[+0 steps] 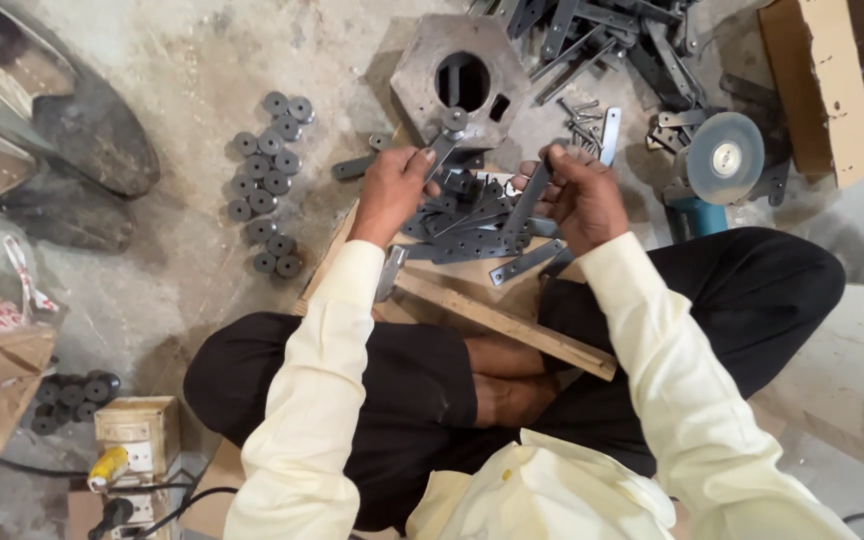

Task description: The person is assembling metal components using a hammer and then finishing them with an angle grinder.

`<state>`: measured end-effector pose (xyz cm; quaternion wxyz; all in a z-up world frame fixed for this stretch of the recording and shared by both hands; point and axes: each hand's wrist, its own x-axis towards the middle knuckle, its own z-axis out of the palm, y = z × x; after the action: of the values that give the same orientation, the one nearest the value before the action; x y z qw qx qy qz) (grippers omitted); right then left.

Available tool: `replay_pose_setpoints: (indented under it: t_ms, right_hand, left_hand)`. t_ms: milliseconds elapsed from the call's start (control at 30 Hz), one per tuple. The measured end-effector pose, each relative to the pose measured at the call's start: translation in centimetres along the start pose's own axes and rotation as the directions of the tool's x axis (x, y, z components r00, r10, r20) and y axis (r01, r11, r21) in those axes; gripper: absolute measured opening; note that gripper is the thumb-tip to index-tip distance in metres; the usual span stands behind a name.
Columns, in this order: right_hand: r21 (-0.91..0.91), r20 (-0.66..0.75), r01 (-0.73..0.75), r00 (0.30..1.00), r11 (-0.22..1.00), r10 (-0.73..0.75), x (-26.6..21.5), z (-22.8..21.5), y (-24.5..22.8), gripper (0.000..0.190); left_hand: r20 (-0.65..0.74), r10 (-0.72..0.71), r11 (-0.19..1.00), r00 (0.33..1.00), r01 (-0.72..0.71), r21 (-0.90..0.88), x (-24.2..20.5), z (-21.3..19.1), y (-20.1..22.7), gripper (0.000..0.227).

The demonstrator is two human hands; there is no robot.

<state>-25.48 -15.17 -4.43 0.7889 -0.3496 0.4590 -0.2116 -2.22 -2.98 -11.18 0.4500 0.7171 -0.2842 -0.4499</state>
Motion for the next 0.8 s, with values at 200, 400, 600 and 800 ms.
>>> replay_pose_setpoints:
  t_ms: [200,400,600,800]
  right_hand:
    - [0.145,0.042,-0.240,0.971,0.960,0.237,1.1,1.3,1.8,0.042]
    - [0.218,0.318,-0.244,0.933,0.945,0.168,-0.5,2.3,1.4,0.048]
    - [0.306,0.385,-0.308,0.905,0.901,0.179,-0.3,2.8,1.7,0.046]
    - [-0.024,0.180,-0.052,0.982,0.998,0.056,1.4,3.1,2.7,0.024]
  left_hand:
    - [0.075,-0.057,0.978,0.996,0.071,-0.196,-0.4,1.5,-1.4,0.031]
    - [0.072,-0.112,0.952,0.991,0.127,-0.279,-2.0,2.3,0.9,0.023]
    - [0.069,-0.071,0.965,0.995,0.086,-0.248,-2.1,2.4,0.7,0.020]
    - [0.078,-0.074,0.969,0.994,0.090,-0.228,-2.1,2.5,0.7,0.021]
